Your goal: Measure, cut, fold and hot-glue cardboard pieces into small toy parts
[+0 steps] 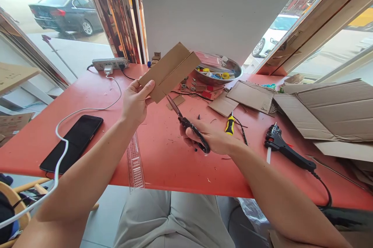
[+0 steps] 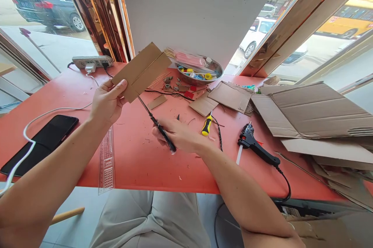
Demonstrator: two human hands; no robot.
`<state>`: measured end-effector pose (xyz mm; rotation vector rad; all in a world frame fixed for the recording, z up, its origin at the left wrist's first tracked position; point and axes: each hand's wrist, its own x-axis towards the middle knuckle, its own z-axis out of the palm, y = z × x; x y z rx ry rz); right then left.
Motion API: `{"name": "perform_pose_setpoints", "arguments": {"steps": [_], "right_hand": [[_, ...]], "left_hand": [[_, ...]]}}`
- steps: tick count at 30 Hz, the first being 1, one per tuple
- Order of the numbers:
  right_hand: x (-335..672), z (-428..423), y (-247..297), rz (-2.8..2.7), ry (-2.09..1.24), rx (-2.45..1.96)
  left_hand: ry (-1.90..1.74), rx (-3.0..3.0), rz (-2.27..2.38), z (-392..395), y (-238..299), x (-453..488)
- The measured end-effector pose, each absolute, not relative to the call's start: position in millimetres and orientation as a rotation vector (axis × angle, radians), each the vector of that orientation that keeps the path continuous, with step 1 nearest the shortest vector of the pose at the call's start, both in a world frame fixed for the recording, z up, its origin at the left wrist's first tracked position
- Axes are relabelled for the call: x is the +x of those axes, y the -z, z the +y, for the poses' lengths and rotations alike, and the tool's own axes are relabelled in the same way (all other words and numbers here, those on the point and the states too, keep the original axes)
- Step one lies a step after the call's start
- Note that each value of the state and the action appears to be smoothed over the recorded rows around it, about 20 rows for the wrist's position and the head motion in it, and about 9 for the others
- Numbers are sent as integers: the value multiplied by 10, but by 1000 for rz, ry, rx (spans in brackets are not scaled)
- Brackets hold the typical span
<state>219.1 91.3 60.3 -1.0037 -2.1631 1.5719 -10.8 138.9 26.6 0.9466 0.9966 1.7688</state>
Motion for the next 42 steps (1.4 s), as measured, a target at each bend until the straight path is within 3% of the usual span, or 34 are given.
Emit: {"name": "perform_pose_setpoints", "arguments": {"steps": [15, 42], "right_hand": [[2191, 973, -558, -2007, -1609, -1200], [2173, 976, -550, -1951, -1728, -1002]], "left_hand": [[-1874, 1029, 1051, 1364, -204, -48], [-1701, 937, 986, 1273, -261, 38]]}}
